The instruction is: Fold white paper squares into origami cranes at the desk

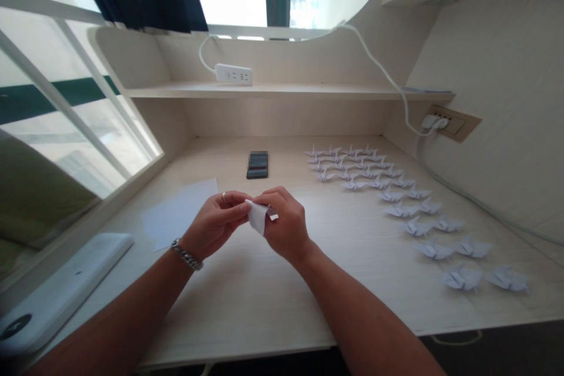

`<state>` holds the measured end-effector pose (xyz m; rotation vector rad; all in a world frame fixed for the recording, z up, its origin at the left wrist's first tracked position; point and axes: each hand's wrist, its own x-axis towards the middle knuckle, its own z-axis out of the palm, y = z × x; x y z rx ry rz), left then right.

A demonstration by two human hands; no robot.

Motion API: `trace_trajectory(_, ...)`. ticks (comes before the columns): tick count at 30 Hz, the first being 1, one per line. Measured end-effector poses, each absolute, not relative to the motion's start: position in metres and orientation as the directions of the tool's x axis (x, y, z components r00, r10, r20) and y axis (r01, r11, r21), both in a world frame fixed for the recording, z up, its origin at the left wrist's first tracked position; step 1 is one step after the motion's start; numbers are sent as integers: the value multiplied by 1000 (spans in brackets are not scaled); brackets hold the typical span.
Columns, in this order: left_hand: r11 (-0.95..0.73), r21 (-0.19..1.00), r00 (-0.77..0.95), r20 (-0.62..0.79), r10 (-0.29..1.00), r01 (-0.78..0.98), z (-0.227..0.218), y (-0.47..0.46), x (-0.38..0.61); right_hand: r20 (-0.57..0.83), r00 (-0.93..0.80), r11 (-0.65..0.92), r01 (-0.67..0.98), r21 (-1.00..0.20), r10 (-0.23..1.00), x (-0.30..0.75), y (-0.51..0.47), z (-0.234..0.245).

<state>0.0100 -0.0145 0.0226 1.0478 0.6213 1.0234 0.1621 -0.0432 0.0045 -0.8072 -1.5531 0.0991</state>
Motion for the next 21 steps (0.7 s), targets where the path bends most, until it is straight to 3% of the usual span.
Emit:
trace_trajectory(8,48,941,368,83,926,-334,25,-15,8,586,55,578,114,-808,808,161,-40,1)
trace_trajectory(15,104,936,372,31,928,-337,25,-14,8,625,66,594,244,-766,778,161,-42,3)
trace_trajectory(21,102,941,363,23,931,-323,26,-15,8,565,69,553,134,-822,822,161,-40,2)
